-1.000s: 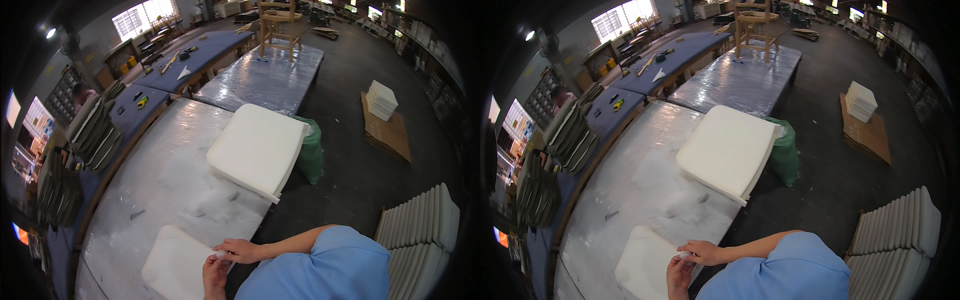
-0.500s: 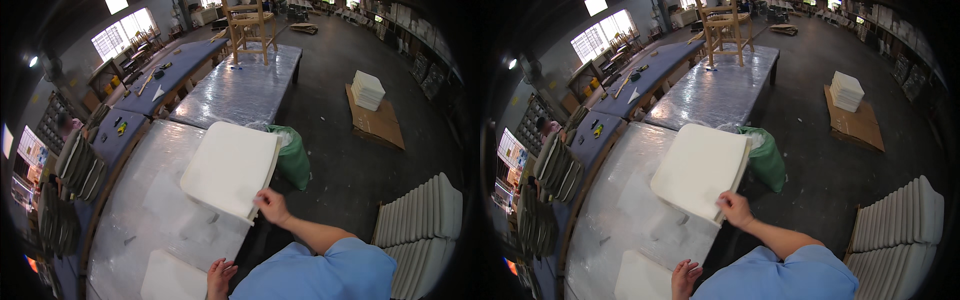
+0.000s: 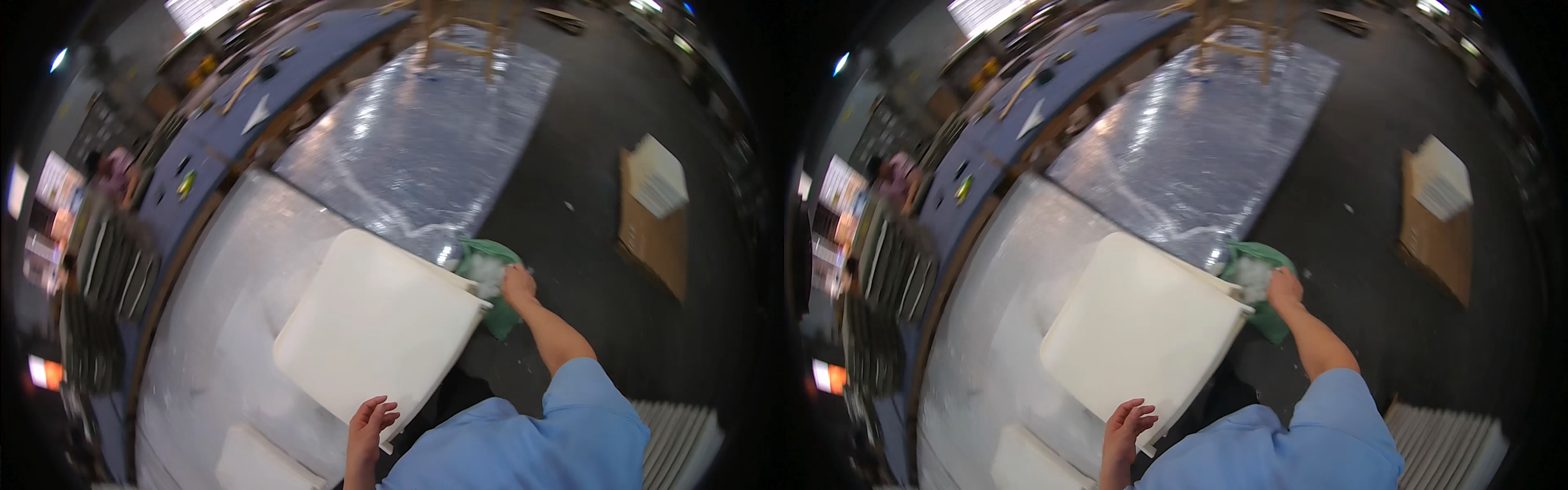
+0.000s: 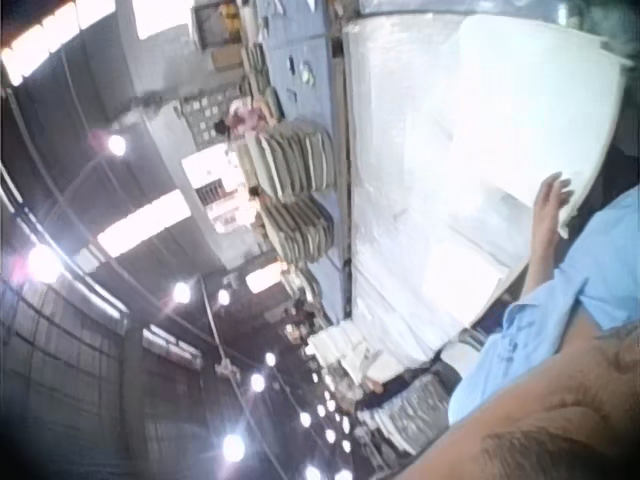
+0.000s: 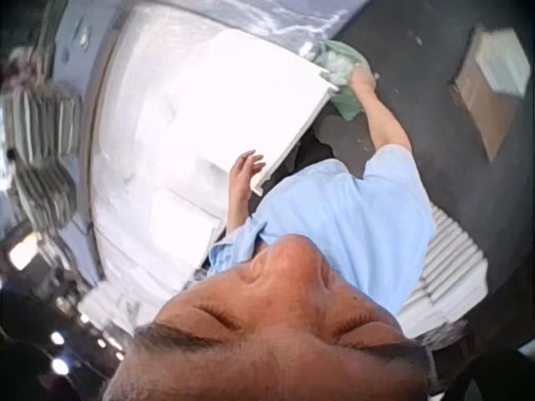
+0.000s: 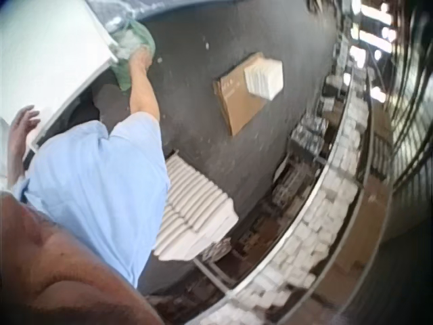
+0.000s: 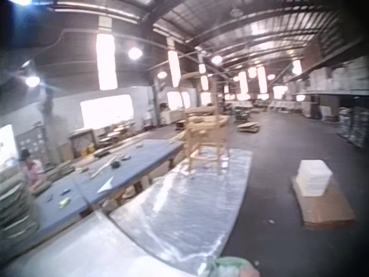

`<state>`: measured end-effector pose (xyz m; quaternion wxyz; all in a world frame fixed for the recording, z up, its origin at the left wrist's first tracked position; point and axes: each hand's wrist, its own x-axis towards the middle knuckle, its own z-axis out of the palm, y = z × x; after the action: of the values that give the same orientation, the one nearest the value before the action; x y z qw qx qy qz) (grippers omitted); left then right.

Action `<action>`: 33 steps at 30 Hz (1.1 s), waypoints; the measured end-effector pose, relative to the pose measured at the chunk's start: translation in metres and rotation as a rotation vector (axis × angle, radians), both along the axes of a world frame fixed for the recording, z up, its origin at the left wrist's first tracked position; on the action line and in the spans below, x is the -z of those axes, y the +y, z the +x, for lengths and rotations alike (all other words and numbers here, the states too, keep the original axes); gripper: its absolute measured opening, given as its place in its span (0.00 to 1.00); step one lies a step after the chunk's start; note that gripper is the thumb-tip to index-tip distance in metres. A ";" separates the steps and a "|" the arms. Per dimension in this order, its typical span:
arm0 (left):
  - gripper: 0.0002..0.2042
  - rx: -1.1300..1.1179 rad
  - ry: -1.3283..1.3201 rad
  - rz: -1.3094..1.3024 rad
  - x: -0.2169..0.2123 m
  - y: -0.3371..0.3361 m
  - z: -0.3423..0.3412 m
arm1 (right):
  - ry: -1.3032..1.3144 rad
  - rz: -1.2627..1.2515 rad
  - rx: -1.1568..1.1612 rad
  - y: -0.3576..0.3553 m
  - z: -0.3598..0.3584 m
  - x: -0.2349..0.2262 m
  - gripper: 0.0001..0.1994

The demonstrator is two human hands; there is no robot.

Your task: The person wraps rectangular foam blocks in thin white sheets on a large worktable. They pick up foam blocks, place them on the table, cover them with sheets, fold the edges, and stack the wrapped blocks. Another worker is visible in the background performing similar wrapping tasks.

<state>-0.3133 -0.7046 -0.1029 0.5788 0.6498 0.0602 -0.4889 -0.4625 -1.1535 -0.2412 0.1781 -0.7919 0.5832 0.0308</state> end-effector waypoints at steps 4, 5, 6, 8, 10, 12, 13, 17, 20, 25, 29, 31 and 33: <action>0.17 -0.031 -0.032 0.101 0.009 -0.018 0.012 | 0.681 0.118 -0.518 -0.063 0.017 0.031 0.21; 0.17 -0.072 -0.063 0.103 0.010 -0.020 0.010 | 0.685 0.197 -0.469 -0.069 0.023 0.034 0.20; 0.17 -0.077 -0.119 0.147 0.014 -0.008 0.009 | 0.737 0.298 -0.563 -0.064 0.039 0.043 0.19; 0.16 -0.111 -0.150 0.129 0.025 -0.002 0.008 | 0.790 0.161 -0.856 -0.098 0.034 0.043 0.15; 0.18 -0.046 -0.148 0.288 0.018 0.002 0.010 | 0.806 0.202 -0.821 -0.079 0.045 0.059 0.15; 0.18 -0.076 -0.242 0.325 0.031 0.014 -0.010 | 0.808 0.168 -0.860 -0.064 0.077 0.062 0.15; 0.18 -0.073 -0.306 0.334 0.037 0.009 -0.015 | 0.802 0.135 -0.842 -0.066 0.088 0.056 0.15; 0.18 -0.179 -0.327 0.253 0.038 0.020 -0.060 | 0.727 -0.013 -0.847 -0.045 0.133 0.023 0.15; 0.19 -0.296 -0.257 0.238 0.029 0.041 -0.088 | 0.596 -0.092 -0.808 -0.021 0.158 -0.008 0.16; 0.18 -0.483 -0.376 0.280 0.027 0.110 -0.142 | 0.195 -0.177 -0.690 0.040 0.187 -0.065 0.16; 0.19 -0.600 -0.341 0.300 0.021 0.185 -0.204 | -0.298 -0.140 -0.617 0.108 0.195 -0.102 0.17; 0.19 -0.663 -0.317 0.318 0.016 0.227 -0.238 | -0.565 -0.072 -0.637 0.150 0.200 -0.118 0.17; 0.19 -0.732 -0.315 0.357 0.015 0.264 -0.274 | -0.764 0.073 -0.707 0.205 0.205 -0.127 0.17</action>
<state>-0.5876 -0.4407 -0.1175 0.5948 0.7421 0.2810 -0.1285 -0.2572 -0.9489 -0.1142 0.3843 -0.8886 0.1719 -0.1820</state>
